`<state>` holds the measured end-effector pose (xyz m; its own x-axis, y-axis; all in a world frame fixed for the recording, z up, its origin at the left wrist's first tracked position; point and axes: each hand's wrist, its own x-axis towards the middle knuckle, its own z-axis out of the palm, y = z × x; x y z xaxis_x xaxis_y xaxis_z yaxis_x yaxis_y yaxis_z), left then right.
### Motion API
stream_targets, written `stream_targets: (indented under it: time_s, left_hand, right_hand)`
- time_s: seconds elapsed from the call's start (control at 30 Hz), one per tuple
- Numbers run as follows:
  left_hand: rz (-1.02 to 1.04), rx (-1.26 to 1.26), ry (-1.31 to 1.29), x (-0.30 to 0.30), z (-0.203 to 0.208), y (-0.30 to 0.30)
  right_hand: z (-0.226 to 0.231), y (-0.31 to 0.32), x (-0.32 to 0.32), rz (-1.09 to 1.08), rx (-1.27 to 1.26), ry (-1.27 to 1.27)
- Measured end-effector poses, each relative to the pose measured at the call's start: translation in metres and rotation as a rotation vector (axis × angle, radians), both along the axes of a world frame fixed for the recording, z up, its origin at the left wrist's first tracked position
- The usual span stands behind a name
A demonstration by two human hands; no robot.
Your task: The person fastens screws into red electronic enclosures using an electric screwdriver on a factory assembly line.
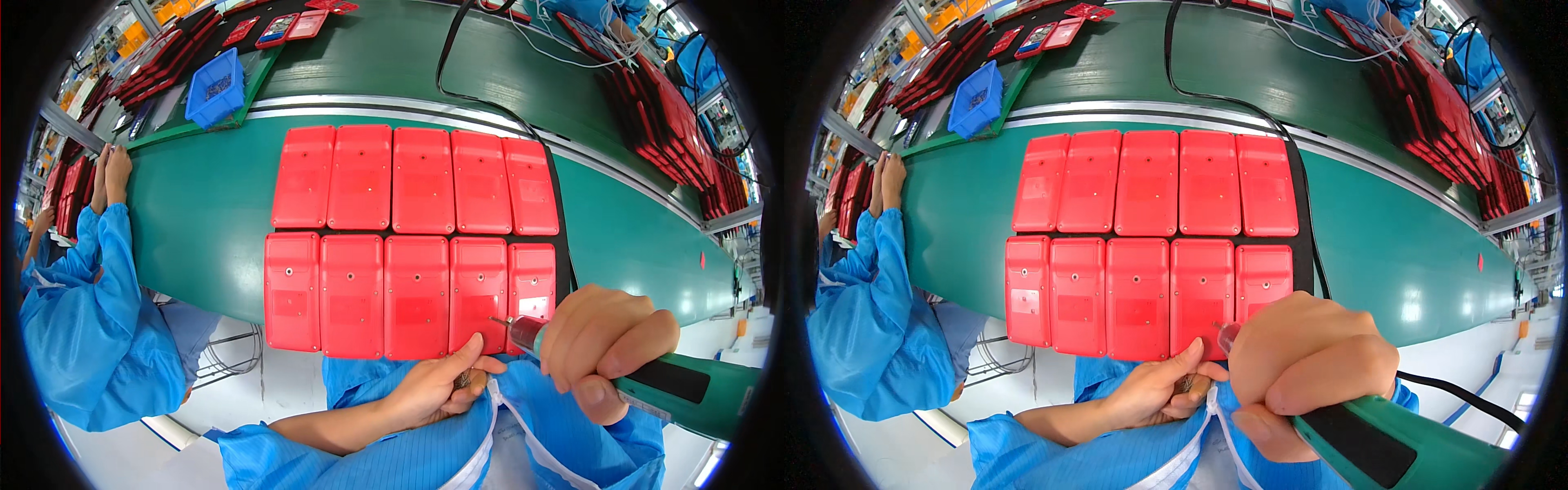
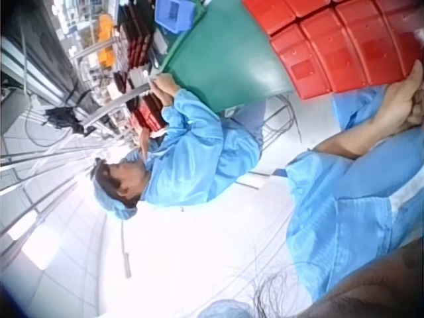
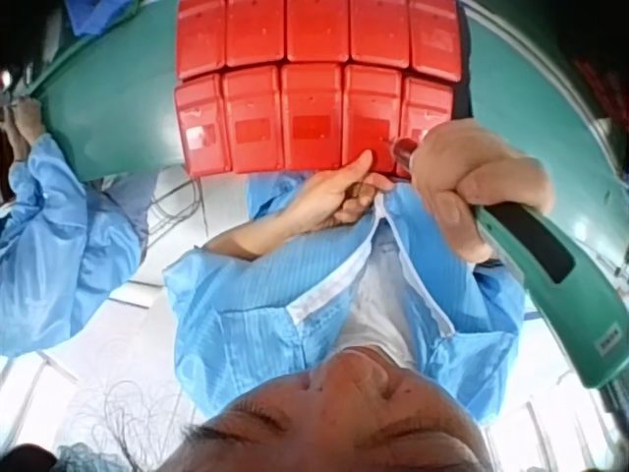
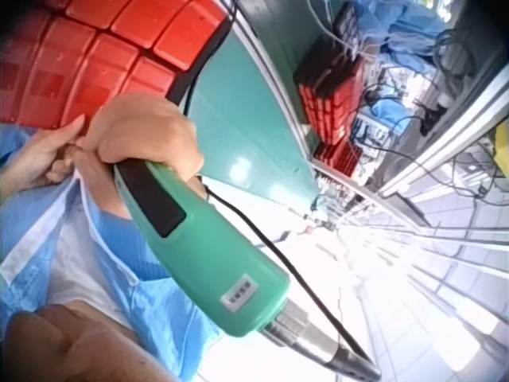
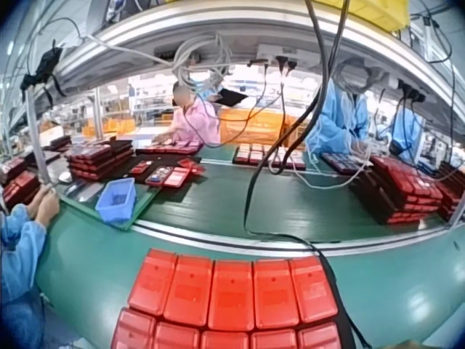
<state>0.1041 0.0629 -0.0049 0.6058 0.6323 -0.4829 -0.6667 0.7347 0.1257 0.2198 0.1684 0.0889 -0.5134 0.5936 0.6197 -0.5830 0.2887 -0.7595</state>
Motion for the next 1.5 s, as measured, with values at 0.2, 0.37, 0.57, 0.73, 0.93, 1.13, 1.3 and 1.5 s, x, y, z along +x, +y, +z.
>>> stream_targets:
  time_s: [0.2,0.37,0.57,0.73,0.93,1.13,1.3,1.5]
  left_hand:
    - [-0.001,-0.032,-0.023,-0.002,-0.006,0.002]
    - [0.0,0.303,0.153,-0.006,0.002,-0.012]
    - [0.039,0.405,0.154,-0.018,0.0,-0.024]
    - [0.211,0.382,0.075,-0.01,0.012,-0.02]
    - [0.376,0.091,-0.171,-0.004,0.035,0.015]
    - [0.301,0.379,-0.524,0.004,0.038,0.037]
    - [0.285,0.339,-0.486,0.014,0.039,0.044]
    - [0.341,0.355,-0.486,0.016,0.032,0.044]
  right_hand:
    - [-0.005,0.005,0.0,0.001,0.14,-0.09]
    - [0.001,0.005,0.0,0.011,0.163,-0.066]
    - [0.0,0.005,0.006,0.01,-0.062,-0.111]
    - [0.015,-0.011,0.035,-0.11,-0.165,0.11]
    - [0.029,-0.016,0.046,-0.291,-0.124,0.246]
    - [0.035,-0.009,0.042,-0.35,-0.013,0.293]
    - [0.028,-0.007,0.045,-0.328,-0.055,0.28]
    - [0.03,-0.008,0.038,-0.415,-0.03,0.303]
